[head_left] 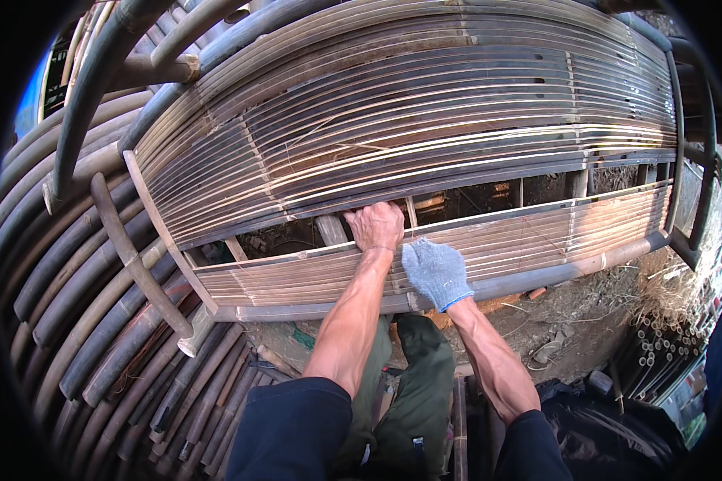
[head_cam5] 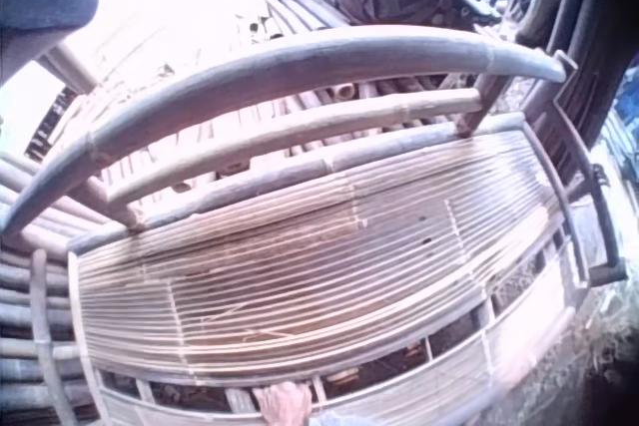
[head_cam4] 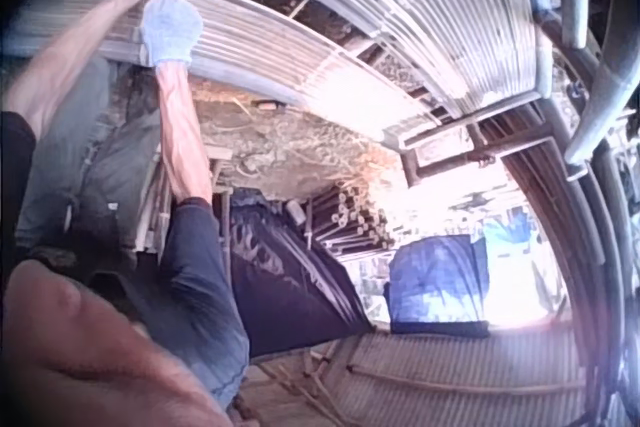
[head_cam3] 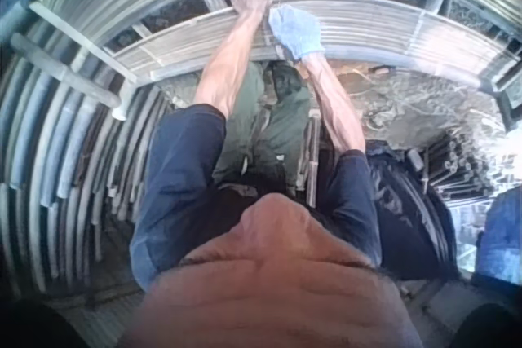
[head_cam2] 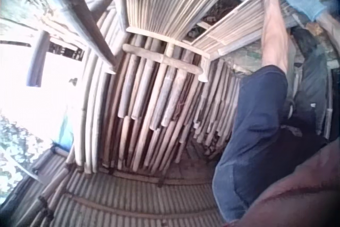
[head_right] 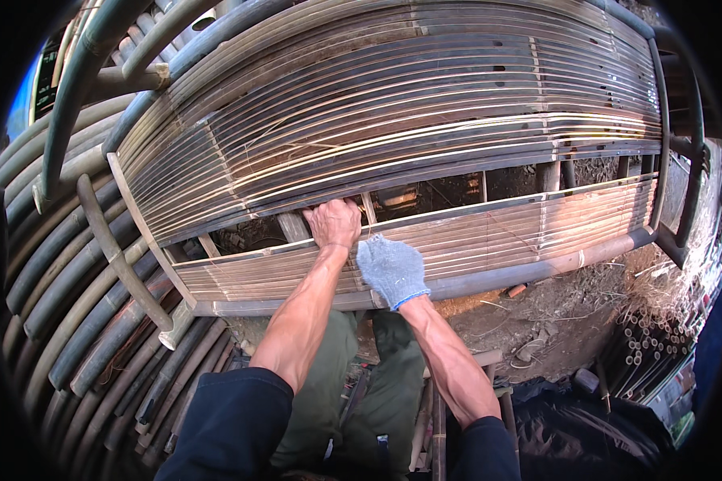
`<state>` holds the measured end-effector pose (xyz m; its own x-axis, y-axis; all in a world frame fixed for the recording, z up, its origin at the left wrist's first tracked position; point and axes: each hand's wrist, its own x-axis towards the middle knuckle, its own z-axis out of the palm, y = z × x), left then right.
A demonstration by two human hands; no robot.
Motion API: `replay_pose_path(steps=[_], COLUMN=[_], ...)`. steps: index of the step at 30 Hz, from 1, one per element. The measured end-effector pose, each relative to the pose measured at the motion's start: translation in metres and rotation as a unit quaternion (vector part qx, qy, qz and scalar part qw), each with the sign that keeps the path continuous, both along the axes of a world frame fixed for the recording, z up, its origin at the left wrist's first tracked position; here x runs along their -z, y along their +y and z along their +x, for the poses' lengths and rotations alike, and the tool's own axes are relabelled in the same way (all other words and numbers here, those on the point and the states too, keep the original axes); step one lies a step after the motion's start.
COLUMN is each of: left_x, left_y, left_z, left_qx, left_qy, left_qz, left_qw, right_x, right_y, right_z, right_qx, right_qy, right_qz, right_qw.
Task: The person uses a knife to cut a thin bamboo strip and then weaves it into a bamboo frame. They use a hammer to tap the strip into place and continue weaving it through the existing structure.
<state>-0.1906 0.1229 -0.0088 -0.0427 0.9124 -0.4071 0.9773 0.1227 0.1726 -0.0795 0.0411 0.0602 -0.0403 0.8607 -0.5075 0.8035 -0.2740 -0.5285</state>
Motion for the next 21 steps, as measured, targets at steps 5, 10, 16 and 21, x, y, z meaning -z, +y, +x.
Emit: replay_pose_path(steps=[5,10,16,21], left_x=[-0.004,-0.015,-0.006,-0.018], left_y=[0.002,0.006,0.000,0.007], left_z=[0.001,0.001,0.000,0.002], left_qx=[-0.012,-0.008,-0.003,-0.018], left_qy=[0.006,0.008,0.000,-0.035], left_qz=[-0.040,-0.076,-0.034,-0.070], left_qw=[0.999,0.997,0.999,0.997], right_x=[0.015,0.025,0.025,0.026], right_y=[-0.011,-0.028,-0.046,-0.062], right_z=[-0.007,0.028,0.015,-0.006], right_qx=[-0.043,-0.047,-0.030,0.056], right_qy=[0.034,0.050,0.025,-0.022], right_qz=[0.082,0.130,0.109,0.093], right_qw=[0.995,0.989,0.993,0.994])
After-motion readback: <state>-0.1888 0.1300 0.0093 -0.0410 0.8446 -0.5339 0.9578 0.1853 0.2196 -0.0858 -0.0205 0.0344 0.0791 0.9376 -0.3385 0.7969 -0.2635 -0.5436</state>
